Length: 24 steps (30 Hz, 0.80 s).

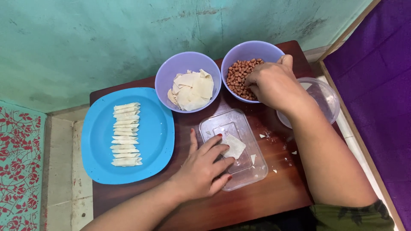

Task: Rolling small dough wrappers with peanuts inside to prepare snacks

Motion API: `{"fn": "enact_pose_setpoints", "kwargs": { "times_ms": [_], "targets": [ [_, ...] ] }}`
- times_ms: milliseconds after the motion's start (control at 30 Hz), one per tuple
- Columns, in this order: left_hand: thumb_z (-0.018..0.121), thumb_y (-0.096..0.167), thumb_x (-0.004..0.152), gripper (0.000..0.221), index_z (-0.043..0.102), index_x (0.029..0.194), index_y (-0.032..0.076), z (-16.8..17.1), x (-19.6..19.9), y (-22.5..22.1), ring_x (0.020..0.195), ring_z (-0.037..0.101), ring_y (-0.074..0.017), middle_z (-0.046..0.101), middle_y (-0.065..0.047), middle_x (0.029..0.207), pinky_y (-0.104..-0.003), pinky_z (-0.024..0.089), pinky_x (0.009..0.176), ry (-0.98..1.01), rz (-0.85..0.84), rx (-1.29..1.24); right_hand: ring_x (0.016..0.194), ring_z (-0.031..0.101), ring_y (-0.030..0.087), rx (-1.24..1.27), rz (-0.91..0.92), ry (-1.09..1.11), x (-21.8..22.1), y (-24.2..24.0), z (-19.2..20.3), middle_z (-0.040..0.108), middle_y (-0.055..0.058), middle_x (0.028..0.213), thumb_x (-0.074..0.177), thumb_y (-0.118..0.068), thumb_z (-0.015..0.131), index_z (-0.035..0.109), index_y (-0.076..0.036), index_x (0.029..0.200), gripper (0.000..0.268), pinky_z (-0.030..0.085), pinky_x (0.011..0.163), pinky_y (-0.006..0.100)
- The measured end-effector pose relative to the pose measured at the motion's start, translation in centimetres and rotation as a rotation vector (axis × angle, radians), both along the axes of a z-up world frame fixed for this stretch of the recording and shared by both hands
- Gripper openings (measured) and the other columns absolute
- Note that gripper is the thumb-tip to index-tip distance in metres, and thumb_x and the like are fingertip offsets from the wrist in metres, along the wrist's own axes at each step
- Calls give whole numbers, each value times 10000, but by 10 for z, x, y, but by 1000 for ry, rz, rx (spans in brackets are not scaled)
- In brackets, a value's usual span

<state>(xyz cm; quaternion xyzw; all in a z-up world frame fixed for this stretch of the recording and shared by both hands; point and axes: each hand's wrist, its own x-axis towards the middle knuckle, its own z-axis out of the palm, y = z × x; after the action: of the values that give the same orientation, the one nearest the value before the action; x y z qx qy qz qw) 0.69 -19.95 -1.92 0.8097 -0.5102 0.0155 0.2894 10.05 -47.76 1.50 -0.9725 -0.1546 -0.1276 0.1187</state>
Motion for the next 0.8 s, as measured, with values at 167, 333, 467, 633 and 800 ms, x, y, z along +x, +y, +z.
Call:
{"fn": "enact_pose_setpoints", "kwargs": {
  "times_ms": [167, 333, 467, 633, 800],
  "targets": [
    [724, 255, 833, 369, 701, 1148, 64, -5, -1, -1, 1320, 474, -392, 608, -153, 1215, -874, 4, 1050, -23, 87, -34, 787, 643, 216, -25, 3, -56, -5, -1, 11, 766, 6, 881, 814, -89, 758, 810, -151, 855, 90, 296, 918, 425],
    [743, 235, 811, 445, 652, 1217, 78, -9, -3, 0, 1325, 485, -370, 627, -125, 1239, -854, -10, 1075, -6, 149, -46, 845, 610, 186, -21, 80, -226, -53, -2, 70, 717, -4, 969, 885, -151, 856, 805, -135, 994, 122, 306, 967, 419],
    [747, 198, 826, 484, 550, 1248, 65, -16, -6, 1, 1327, 517, -366, 650, -102, 1248, -835, -23, 1110, 10, 127, -104, 844, 562, 214, 37, 176, -179, -102, 18, 94, 699, 13, 923, 839, -78, 826, 801, -124, 971, 142, 278, 971, 453],
    [728, 188, 842, 426, 564, 1213, 57, -16, -7, -2, 1297, 535, -375, 672, -92, 1190, -853, -7, 1094, 5, 121, -79, 821, 588, 145, 199, 253, -30, -131, 37, 33, 688, -18, 917, 772, -125, 798, 796, -149, 939, 168, 270, 981, 424],
    [716, 175, 846, 394, 583, 1198, 58, -19, -5, -1, 1273, 539, -360, 700, -101, 1102, -872, 0, 1076, -27, 129, -85, 764, 590, 188, 256, 165, 53, -143, 55, -26, 647, -13, 840, 793, -185, 770, 778, -143, 914, 129, 288, 993, 464]
  ]
}}
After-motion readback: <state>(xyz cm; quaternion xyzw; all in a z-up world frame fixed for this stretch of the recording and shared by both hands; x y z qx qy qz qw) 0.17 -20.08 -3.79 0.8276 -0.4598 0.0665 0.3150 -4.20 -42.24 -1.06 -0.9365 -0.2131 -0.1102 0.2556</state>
